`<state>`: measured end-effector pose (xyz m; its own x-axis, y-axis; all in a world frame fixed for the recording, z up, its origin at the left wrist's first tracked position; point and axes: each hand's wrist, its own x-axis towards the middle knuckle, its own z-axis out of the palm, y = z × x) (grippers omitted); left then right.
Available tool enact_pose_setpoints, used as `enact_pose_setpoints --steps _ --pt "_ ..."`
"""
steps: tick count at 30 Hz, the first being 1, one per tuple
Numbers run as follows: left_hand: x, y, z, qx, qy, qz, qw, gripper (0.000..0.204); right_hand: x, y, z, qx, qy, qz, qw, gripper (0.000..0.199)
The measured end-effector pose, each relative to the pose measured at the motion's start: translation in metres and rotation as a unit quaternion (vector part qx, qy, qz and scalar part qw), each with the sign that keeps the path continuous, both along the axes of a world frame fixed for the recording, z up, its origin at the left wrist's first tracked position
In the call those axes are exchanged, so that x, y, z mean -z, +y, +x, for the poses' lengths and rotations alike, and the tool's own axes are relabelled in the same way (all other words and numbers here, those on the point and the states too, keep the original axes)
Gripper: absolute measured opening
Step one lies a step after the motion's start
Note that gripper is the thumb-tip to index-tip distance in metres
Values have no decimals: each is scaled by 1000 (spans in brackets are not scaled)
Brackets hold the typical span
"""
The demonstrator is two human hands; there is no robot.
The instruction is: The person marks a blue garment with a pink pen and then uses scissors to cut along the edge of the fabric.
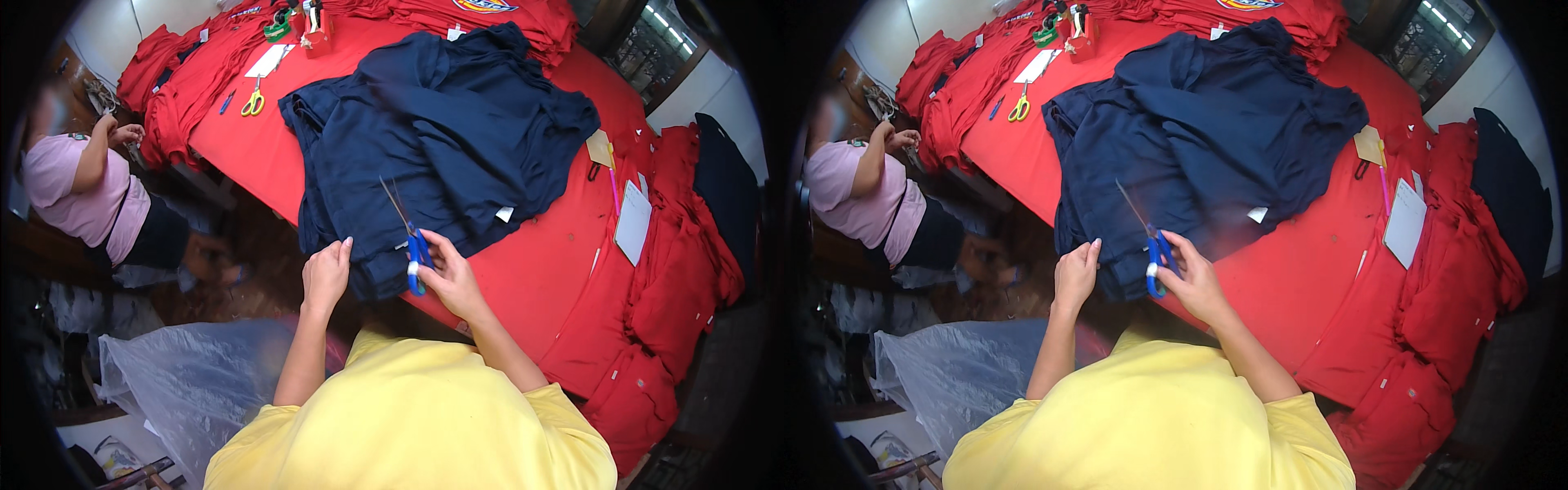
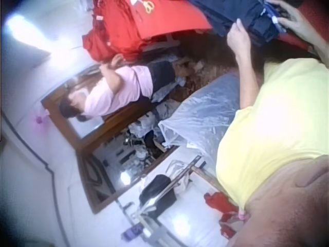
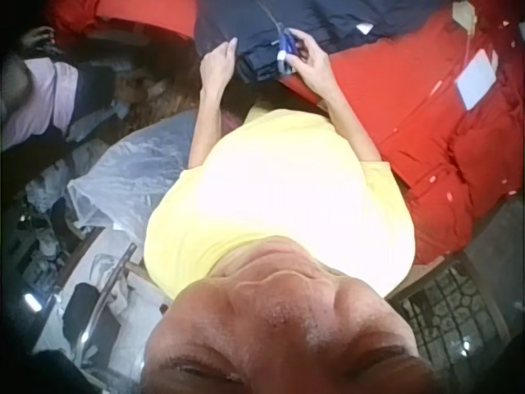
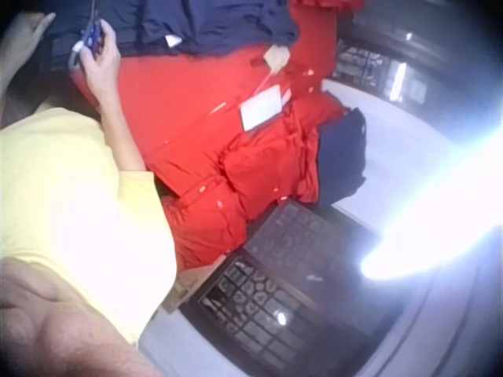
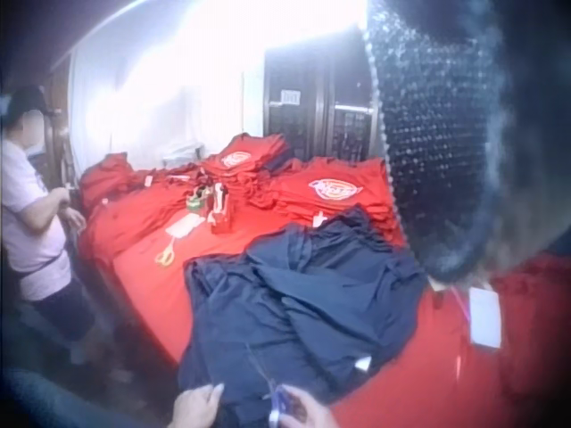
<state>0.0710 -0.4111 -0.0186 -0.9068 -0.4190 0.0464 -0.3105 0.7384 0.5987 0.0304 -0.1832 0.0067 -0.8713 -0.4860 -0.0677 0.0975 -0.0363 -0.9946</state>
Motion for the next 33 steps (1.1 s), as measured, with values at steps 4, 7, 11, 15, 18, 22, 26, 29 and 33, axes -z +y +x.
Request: enact_pose_setpoints --steps 4,7,11,15,18,22,26,29,33 --pt "-14 3 3 19 71 -72 995 43 34 -16 -1 46 -55 -59 996 54" --pt "-30 3 -11 54 314 -63 946 39 43 -10 -3 42 -93 -93 990 56" --pt "-20 -9 -25 45 147 340 928 43 37 -14 0 50 -88 -88 991 55" --pt "-28 -6 -40 7 84 635 768 31 23 -19 7 43 -44 -64 996 55" --pt "-45 1 -47 -7 65 682 728 24 14 -24 11 39 -26 -41 998 57" --pt "-48 -2 -52 56 63 713 696 18 -6 -30 15 35 51 80 995 59" --pt "-41 -8 -58 99 69 726 677 16 -19 -28 20 44 146 199 968 58" --pt "-48 -8 -58 103 65 718 685 19 -30 -24 25 30 149 244 958 58" --pt "-35 -12 -57 85 78 715 690 25 -38 -21 35 12 172 269 947 58"
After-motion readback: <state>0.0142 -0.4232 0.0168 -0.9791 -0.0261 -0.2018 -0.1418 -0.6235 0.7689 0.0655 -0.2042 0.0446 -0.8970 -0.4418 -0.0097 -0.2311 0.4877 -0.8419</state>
